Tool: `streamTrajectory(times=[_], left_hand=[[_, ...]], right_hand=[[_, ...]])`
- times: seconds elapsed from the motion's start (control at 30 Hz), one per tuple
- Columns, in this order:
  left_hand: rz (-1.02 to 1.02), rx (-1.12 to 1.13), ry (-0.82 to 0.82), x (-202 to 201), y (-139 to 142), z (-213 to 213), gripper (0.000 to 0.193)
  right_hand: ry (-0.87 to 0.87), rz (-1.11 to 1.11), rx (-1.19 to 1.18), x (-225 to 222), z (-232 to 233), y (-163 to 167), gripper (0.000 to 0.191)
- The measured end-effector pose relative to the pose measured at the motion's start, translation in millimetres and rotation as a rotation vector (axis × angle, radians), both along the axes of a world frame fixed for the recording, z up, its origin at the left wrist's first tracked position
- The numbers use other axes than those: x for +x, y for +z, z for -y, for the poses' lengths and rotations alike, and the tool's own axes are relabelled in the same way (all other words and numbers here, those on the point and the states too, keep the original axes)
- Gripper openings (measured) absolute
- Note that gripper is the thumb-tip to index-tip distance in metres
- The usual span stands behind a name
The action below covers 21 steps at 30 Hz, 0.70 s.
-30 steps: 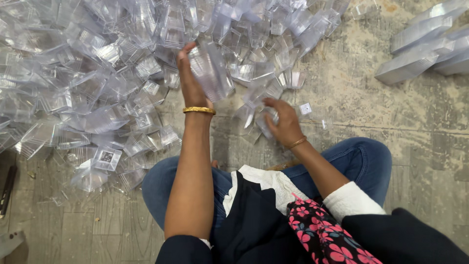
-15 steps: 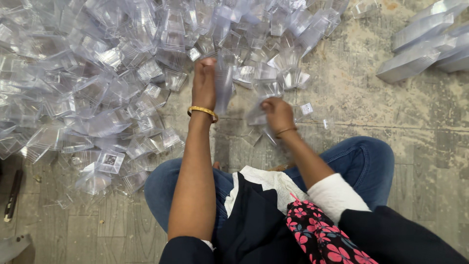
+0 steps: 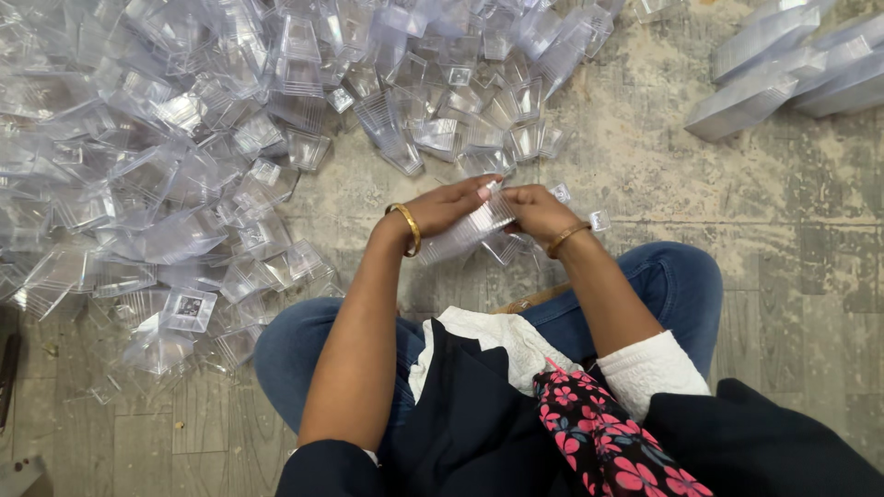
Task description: The person sits on the floor among a large pile of clear plastic cups and stacks loose cups one at a time into nested stacks by hand, placing completed stacks aside and gathering more loose cups from the pile.
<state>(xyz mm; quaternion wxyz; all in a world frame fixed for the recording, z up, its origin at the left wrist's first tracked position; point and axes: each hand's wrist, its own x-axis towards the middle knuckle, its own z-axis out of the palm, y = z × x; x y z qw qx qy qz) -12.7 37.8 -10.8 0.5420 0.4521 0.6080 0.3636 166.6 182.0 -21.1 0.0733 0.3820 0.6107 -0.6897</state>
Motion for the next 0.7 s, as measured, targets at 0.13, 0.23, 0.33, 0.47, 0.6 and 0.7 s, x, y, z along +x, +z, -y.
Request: streamTrajectory(times=[0.13,0.23,0.33,0.47,0.6,0.7], left_hand=[[0.083,0.088,0.247,-19.2,2.0,2.4,0.058],[0.061,0.063,0.385,-32.8,1.1,11.4,0.053],[0.081,0.007,0.412,-30.7,0.1,12.6,0.051],[-0.059,-0.197,0.321,-22.9,1.0,15.9,0.056],[-0.03,-0.094,0.125,-15.6,2.0,12.9,0.059],[0.095,0.033,-0.01,-8.3,4.8,11.6,0.064]], right_hand=[[-0.01,-0.208,0.655,28.7,8.0,4.4,0.021],[0.436,-0.251,1.356,56.7,39.1,-2.0,0.033],[0.482,-0.278,1.347,65.1,57.4,-20.6,0.035],[-0.146,-0.107,0.59,45.4,15.3,-39.8,0.016],[-0.343,-0.185,0.135,23.9,-37.9,-29.8,0.022],[-0.192,-0.277,-0.12,4.3,-30.1,-17.5,0.019]])
